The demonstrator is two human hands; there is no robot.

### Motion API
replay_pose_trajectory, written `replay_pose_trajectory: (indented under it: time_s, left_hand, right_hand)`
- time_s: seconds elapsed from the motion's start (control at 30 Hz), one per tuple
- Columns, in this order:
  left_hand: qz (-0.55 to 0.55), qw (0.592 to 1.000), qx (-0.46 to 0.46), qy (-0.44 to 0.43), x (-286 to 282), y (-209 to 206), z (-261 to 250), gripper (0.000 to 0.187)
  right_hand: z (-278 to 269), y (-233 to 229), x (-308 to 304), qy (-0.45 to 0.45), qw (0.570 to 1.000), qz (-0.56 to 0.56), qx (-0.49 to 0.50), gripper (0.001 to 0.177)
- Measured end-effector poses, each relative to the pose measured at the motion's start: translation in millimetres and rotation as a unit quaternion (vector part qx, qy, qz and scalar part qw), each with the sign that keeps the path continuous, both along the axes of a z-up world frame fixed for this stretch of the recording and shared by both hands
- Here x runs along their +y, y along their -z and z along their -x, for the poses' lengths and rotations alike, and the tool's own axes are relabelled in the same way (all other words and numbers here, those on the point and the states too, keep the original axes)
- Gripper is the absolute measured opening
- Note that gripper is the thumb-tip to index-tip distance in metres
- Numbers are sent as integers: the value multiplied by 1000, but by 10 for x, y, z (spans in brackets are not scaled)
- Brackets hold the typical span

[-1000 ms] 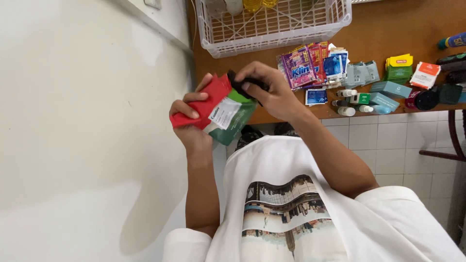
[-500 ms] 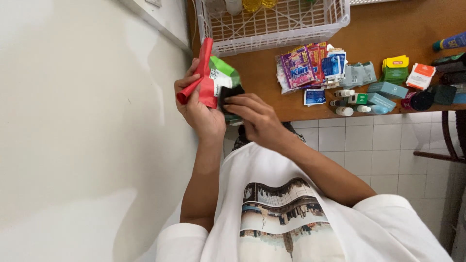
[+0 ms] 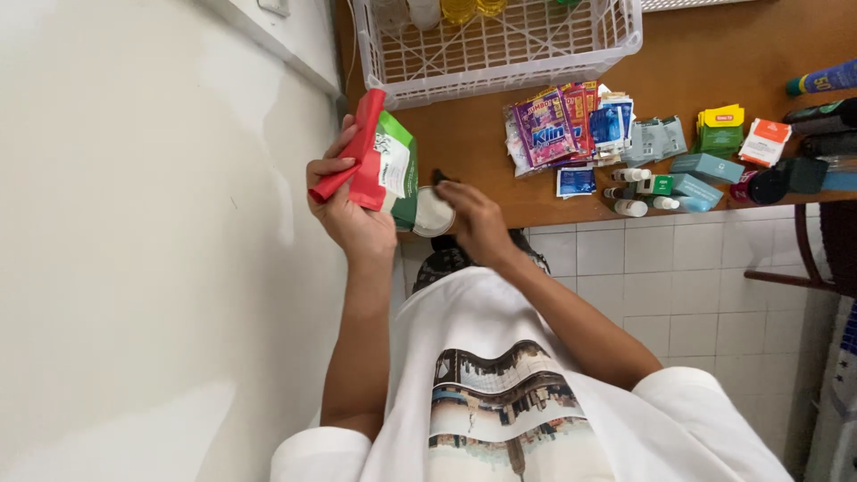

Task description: The person wipes various laundry-related items with a black cloth and places them into a white plastic basket. Items handled include a green pump bottle, a red and green sachet, a white tub, and several small packets, which are cleaned and then stored in the basket.

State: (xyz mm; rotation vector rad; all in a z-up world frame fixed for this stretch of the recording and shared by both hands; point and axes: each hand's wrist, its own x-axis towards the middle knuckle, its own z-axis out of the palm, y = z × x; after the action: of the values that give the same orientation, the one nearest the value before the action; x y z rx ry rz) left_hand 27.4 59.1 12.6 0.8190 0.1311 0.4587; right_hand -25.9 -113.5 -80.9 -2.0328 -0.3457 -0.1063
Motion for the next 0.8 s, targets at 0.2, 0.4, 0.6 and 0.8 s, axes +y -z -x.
replay_pose_trajectory:
  time_s: [0.2,0.4,0.6,0.8]
  left_hand:
    - [-88,995,35,34,-6,225,14,22]
    - [-284,957,44,36,-170,396,-7,27]
    - [-335,941,17,49,-436,382,8,35]
    - [-381,911,-33,155,-581,486,84,65]
  right_hand:
    - [-171,1211,-276,123,980,153,34,37]
    - [-250,928,-163,155,976,150,12,38]
    - [-408,-1259,215,97,954,-209,192,45]
    - [-414,-1548,263,119,984,-72,114,37]
